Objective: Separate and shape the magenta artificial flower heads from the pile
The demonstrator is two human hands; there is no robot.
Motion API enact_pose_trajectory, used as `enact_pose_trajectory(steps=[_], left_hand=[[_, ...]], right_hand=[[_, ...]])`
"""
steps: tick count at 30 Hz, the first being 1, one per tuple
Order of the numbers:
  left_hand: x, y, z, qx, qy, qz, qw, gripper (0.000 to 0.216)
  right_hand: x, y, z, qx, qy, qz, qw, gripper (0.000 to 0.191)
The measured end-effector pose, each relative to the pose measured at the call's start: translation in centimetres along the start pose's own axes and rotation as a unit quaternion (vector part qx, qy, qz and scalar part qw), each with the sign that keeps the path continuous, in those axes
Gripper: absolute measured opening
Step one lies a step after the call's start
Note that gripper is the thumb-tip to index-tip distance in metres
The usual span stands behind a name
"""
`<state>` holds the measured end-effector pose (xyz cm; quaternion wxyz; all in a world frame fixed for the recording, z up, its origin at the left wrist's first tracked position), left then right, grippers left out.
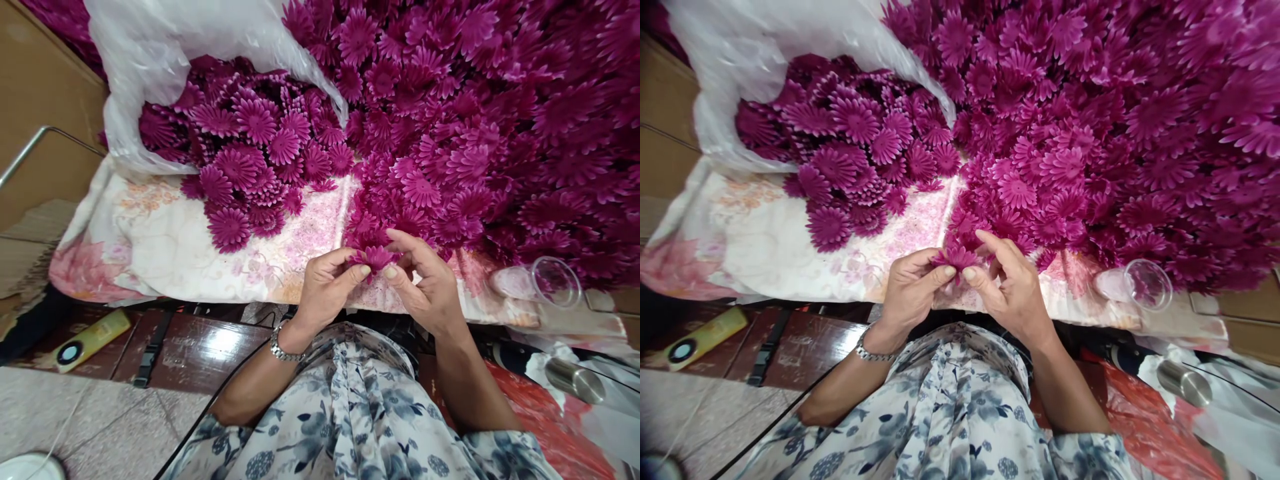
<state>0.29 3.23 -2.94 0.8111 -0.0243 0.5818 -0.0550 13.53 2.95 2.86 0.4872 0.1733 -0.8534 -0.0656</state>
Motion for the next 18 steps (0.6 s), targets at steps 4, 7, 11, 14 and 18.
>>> enact_pose_trajectory(steps=[4,7,11,14,18], left_hand=[[-0.7,-0.4,0.2,0.003,0.05,0.014,0.999,0.011],[-1.5,-0.7,0.4,-0.007,0.128,0.02,0.992,0.015],[-2.5,-0.9,0.7,0.0,0.182,0.028,0.983,0.013],[-2.6,-0.8,0.6,0.011,0.17,0.031,0.985,0.01],[-1.0,-0.7,0.7,0.043,0.108,-0.015,0.993,0.015]], right_hand=[[-0.5,0.0,1.1,0.025,0.109,0.031,0.993,0.022],[-0.2,0.1,0.7,-0.024,0.124,0.016,0.992,0.007],[-0.1,-0.2,0.0,-0.065,0.069,-0.001,0.995,0.006],[-0.3,-0.3,-0.3,-0.071,0.044,-0.004,0.996,0.01],[-0.4,-0.2,0.3,-0.048,0.018,-0.016,0.999,0.015]])
Point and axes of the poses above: each hand's wrist, its own y-axis towards the middle knuckle, its own z-axis out of the palm, x = y × z, the point moved 9 cm from there along y, towards the middle knuckle, and after that the axes turned 3 degrees about -z, right-handed, at the moved point
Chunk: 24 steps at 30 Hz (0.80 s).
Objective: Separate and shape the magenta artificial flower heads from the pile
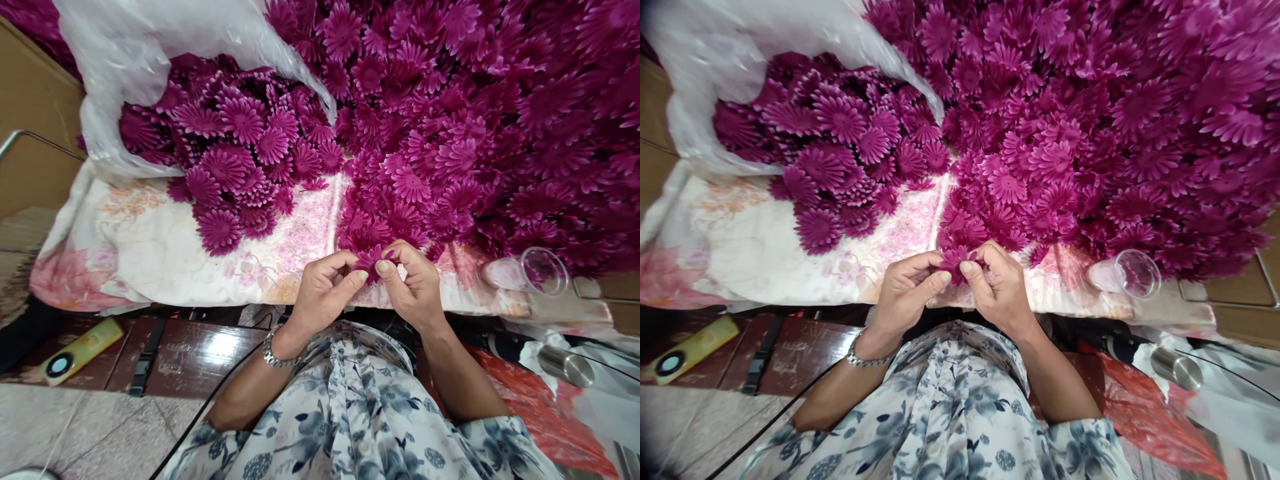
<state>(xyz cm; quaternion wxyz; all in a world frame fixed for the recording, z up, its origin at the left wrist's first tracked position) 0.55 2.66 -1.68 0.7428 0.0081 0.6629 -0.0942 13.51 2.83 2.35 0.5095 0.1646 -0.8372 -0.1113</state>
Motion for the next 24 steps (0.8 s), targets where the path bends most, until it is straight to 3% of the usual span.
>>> enact_pose_trajectory(steps=[13,16,19,21,24], left_hand=[[2.1,-0.1,0.4,0.002,-0.083,-0.014,0.996,0.019],[1.2,-0.2,-0.4,-0.037,-0.078,0.01,0.996,0.022],[-1.3,-0.4,-1.0,-0.068,0.005,0.085,0.994,0.018],[-2.7,-0.4,-0.4,-0.047,0.094,0.126,0.986,0.007],[-2.7,-0.1,0.5,-0.001,0.172,0.128,0.977,0.005]], right_hand=[[0.3,0.2,0.9,0.008,-0.022,-0.011,1.0,0.026],[0.2,0.3,1.0,0.01,-0.025,-0.004,1.0,0.028],[0.3,0.3,1.1,0.015,-0.034,-0.016,0.999,0.028],[0.5,0.4,1.2,0.019,-0.041,-0.033,0.998,0.028],[0.6,0.5,1.5,0.043,-0.045,-0.045,0.997,0.029]])
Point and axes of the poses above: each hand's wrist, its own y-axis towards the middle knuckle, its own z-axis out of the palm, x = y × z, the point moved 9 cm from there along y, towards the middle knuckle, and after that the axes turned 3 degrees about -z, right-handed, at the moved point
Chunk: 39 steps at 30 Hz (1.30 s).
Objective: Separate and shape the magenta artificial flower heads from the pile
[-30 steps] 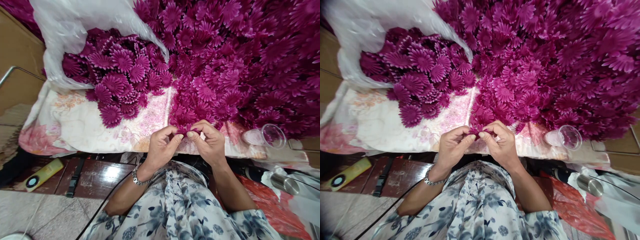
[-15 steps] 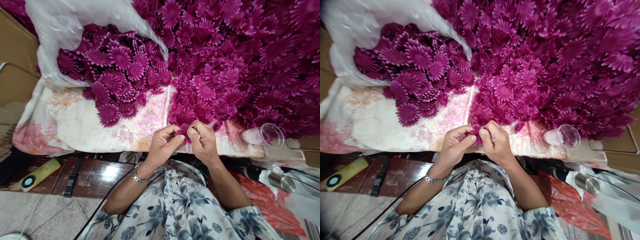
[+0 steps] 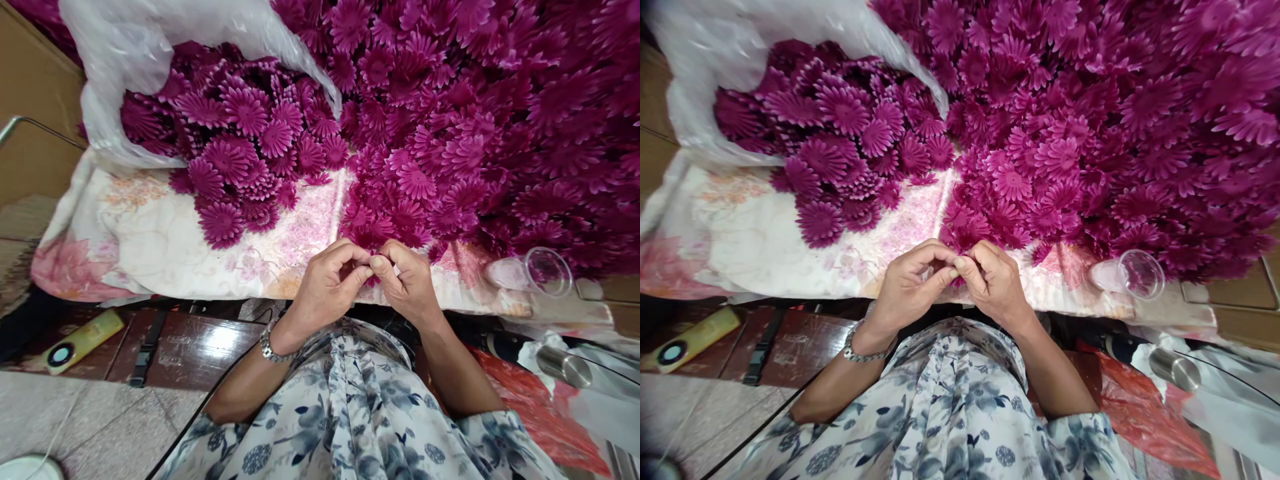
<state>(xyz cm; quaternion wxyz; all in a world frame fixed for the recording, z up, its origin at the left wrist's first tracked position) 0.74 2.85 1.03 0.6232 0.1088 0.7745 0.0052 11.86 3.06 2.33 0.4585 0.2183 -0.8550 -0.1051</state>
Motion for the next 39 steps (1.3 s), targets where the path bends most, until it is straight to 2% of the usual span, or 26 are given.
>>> enact_pose_trajectory(steps=[9,12,15,18,23,26,29,35,39], left_hand=[[1.9,0.0,0.7,0.026,-0.032,-0.062,0.997,0.011],[2.7,0.0,0.3,0.001,-0.112,-0.089,0.99,0.01],[3.9,-0.2,0.3,-0.029,-0.209,-0.114,0.971,0.01],[4.5,-0.5,1.0,-0.024,-0.261,-0.133,0.956,0.011],[4.3,-1.0,1.5,-0.02,-0.246,-0.113,0.963,0.015],[4.3,-1.4,1.8,-0.023,-0.26,-0.107,0.959,0.014],[4.5,-1.6,1.8,-0.031,-0.291,-0.109,0.95,0.014],[4.0,-1.0,0.4,-0.078,-0.291,-0.072,0.951,0.016],[3.5,-0.8,0.4,-0.035,-0.266,-0.067,0.961,0.021]], right_hand=[[-0.9,-0.6,0.7,0.085,0.097,0.067,0.989,0.036],[-1.3,-0.9,0.5,0.082,0.16,0.083,0.98,0.036],[-1.3,-1.1,0.7,0.081,0.218,0.083,0.969,0.026],[-1.2,-1.1,0.7,0.053,0.18,0.077,0.979,0.014],[-0.5,-1.1,0.2,0.0,0.079,0.031,0.996,0.007],[-0.1,-1.1,0.2,0.0,0.073,0.013,0.997,0.008],[-0.2,-1.1,0.2,0.011,0.074,0.026,0.997,0.012],[-0.7,-1.4,-0.2,0.018,0.074,0.054,0.996,0.015],[-0.6,-1.2,-0.6,0.018,0.066,0.049,0.996,0.014]])
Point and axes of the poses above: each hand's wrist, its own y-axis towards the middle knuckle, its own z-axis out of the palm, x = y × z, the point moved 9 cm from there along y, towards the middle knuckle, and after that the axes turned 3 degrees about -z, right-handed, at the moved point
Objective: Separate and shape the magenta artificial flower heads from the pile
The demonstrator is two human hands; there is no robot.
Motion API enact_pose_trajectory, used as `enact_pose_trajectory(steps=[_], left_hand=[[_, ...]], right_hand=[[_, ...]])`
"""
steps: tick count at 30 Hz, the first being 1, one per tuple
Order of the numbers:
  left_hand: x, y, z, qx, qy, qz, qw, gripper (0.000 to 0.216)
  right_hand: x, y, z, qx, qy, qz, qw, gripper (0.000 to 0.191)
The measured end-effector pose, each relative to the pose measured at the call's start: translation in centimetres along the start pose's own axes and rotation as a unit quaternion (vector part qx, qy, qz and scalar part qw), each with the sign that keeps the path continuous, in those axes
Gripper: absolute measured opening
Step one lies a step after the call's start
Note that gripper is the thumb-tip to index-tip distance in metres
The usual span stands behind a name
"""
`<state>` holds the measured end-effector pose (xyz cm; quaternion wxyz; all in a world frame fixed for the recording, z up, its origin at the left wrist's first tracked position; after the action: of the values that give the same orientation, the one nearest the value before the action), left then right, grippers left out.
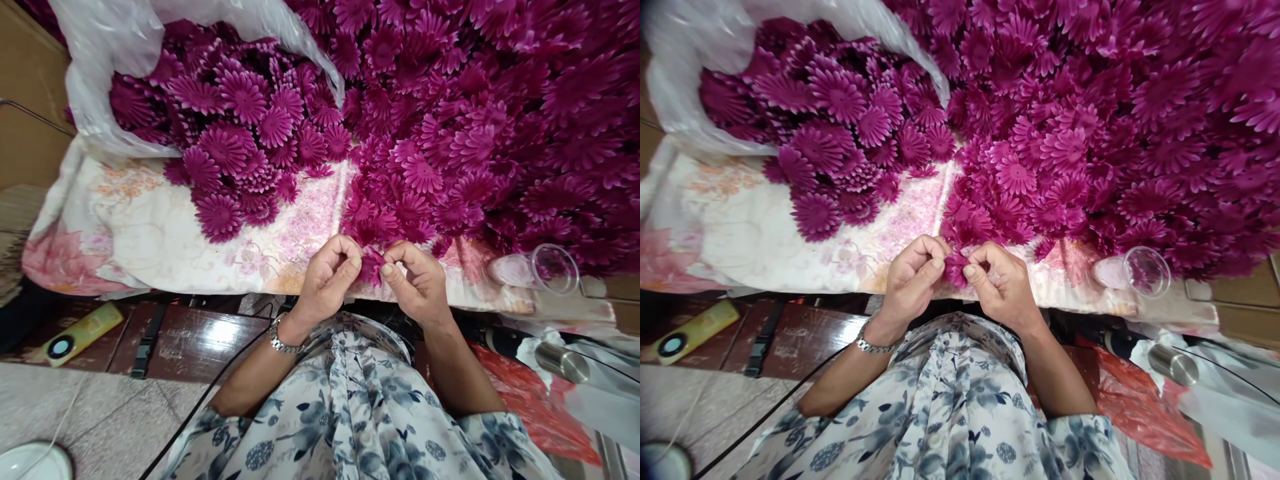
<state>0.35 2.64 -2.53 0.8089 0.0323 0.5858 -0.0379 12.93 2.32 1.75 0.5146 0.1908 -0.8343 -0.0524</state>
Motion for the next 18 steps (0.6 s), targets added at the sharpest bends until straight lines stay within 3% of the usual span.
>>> enact_pose_trajectory(steps=[6,9,12,14,18], left_hand=[[1.0,-0.1,0.4,0.055,0.009,-0.067,0.996,0.026],[1.1,0.1,0.5,0.057,0.04,-0.06,0.996,0.027],[-0.2,0.1,-0.1,0.039,0.096,-0.003,0.995,0.025],[-2.1,0.0,-0.7,0.016,0.171,0.071,0.983,0.021],[-6.3,-0.1,-2.6,-0.113,0.277,0.217,0.929,0.012]], right_hand=[[0.5,0.4,0.5,0.031,-0.02,-0.033,0.999,0.012],[0.5,0.3,0.8,0.042,-0.014,-0.039,0.998,0.012],[0.4,0.2,1.0,0.067,-0.002,-0.03,0.997,0.012],[0.1,0.1,0.9,0.087,0.02,-0.009,0.996,0.013],[-1.0,0.0,-0.2,0.073,0.124,0.057,0.988,0.019]])
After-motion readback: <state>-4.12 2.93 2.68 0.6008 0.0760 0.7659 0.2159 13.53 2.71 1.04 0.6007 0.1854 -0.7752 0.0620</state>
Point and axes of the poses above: each hand's wrist, its own y-axis towards the middle knuckle, its own z-axis out of the palm, x = y × z, the point moved 9 cm from there along y, towards the middle knuckle, and after that the axes turned 3 degrees about -z, right-handed, at the moved point
